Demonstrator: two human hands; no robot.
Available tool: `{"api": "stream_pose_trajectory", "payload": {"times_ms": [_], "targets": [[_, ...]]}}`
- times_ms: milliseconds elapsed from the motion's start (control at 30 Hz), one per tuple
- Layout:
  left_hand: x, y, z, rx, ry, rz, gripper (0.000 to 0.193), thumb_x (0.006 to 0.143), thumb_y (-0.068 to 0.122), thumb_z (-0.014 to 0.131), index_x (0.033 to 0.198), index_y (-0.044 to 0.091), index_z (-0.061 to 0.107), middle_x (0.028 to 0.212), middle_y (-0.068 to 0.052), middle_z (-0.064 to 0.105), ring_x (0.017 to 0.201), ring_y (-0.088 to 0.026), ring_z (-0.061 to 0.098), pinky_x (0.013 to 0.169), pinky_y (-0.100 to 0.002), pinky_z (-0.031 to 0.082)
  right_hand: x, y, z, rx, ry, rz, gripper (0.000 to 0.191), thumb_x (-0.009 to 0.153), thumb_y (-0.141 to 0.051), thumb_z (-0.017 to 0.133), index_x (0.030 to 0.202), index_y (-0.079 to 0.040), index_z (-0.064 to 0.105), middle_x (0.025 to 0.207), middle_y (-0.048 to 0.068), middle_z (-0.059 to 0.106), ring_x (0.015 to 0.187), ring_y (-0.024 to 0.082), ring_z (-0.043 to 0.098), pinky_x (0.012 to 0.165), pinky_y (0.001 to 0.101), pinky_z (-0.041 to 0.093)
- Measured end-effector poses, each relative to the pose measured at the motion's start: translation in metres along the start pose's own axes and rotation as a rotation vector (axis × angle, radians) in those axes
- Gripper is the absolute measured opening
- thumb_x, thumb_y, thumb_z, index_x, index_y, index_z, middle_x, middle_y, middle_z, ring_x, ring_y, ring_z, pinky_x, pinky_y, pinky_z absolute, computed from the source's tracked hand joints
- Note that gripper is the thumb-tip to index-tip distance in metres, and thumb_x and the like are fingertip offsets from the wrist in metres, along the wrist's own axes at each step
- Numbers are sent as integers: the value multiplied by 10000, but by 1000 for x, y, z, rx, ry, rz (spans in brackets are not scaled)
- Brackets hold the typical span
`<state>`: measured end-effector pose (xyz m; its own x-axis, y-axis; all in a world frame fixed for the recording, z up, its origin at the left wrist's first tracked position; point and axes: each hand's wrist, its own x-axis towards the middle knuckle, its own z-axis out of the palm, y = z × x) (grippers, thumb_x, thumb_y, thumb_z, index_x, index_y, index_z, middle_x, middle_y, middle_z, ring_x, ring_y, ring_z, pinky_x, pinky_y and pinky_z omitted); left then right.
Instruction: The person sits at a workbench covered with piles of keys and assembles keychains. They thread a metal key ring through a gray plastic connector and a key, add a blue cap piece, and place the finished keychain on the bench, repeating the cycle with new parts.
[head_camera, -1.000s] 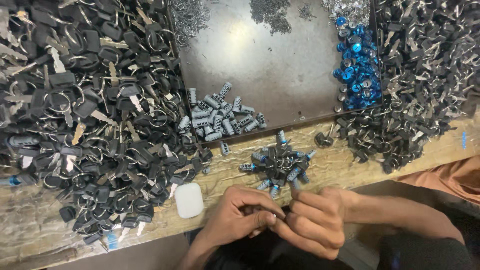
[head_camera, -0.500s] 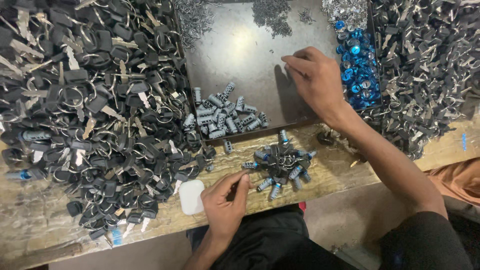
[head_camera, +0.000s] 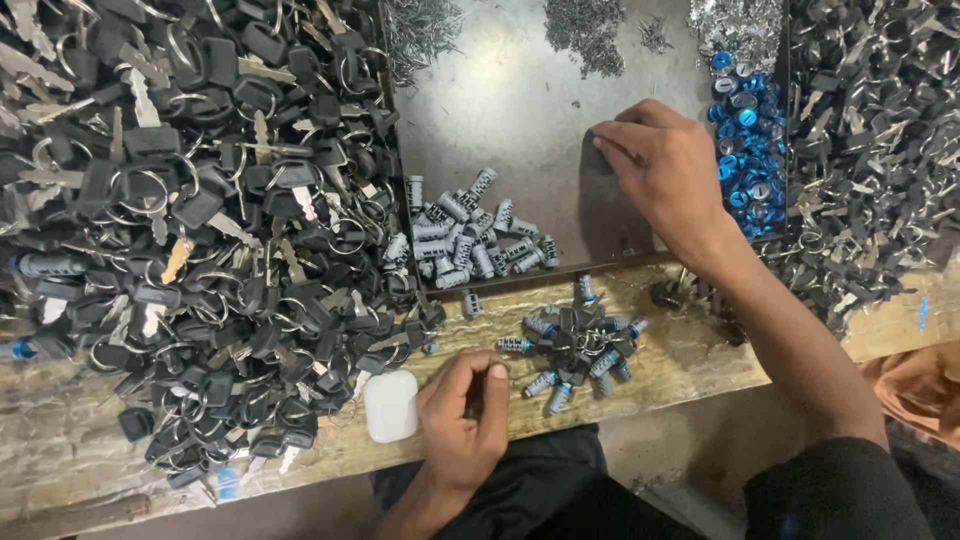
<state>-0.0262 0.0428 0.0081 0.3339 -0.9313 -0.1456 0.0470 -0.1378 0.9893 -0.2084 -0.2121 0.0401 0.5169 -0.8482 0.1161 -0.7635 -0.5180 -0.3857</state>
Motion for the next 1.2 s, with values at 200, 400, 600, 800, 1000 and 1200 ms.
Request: {"api": "stream_pose_trajectory", "payload": {"times_ms": [200, 400, 600, 800, 1000, 1200], "targets": [[2, 3, 3, 6, 0, 51, 36, 938, 21, 684, 923, -7, 665, 761, -45, 657, 577, -71, 564, 510, -235, 441, 18, 10, 17, -75, 148, -236, 143, 992, -66, 802, 1129, -30, 786, 1035, 146, 709, 881, 313, 686, 776, 388, 540], [3, 3, 3, 17, 10, 29, 40, 926, 23, 693, 921, -11, 671, 753, -47, 661, 569, -75, 574, 505, -236, 450, 42, 30, 11, 65, 54, -49, 156, 932, -78, 823, 1084, -50, 803, 973, 129, 733, 765, 245, 681, 691, 358, 531], [3, 2, 3, 16, 3, 38, 43, 925, 28, 691, 916, -8, 668, 755, -45, 660, 575, -71, 572, 508, -238, 455, 32, 46, 4, 93, -2, -38, 136, 927, -66, 817, 1048, -18, 779, 983, 125, 743, 825, 220, 703, 718, 332, 546], [2, 4, 4, 12, -14, 10, 39, 922, 20, 688, 926, -13, 668, 760, -46, 663, 575, -70, 549, 503, -238, 442, 26, 43, -4, 274, -49, 154, 125, 1027, -70, 730, 1077, 44, 730, 923, 134, 724, 768, 163, 660, 698, 302, 520], [2, 3, 4, 34, 8, 23, 31, 913, 17, 691, 911, -8, 673, 753, -35, 666, 564, -55, 554, 500, -231, 444, 15, 38, -21, 803, -21, 312, 141, 1030, -41, 660, 1128, 58, 681, 992, 65, 752, 839, 87, 691, 767, 237, 569], [2, 3, 6, 28, 14, 35, 28, 913, 10, 695, 910, -5, 671, 754, -34, 663, 573, -57, 541, 504, -230, 432, 3, 38, -18, 451, 1, 256, 143, 977, -22, 739, 1113, 15, 766, 968, 71, 763, 802, 93, 696, 726, 234, 549]]}}
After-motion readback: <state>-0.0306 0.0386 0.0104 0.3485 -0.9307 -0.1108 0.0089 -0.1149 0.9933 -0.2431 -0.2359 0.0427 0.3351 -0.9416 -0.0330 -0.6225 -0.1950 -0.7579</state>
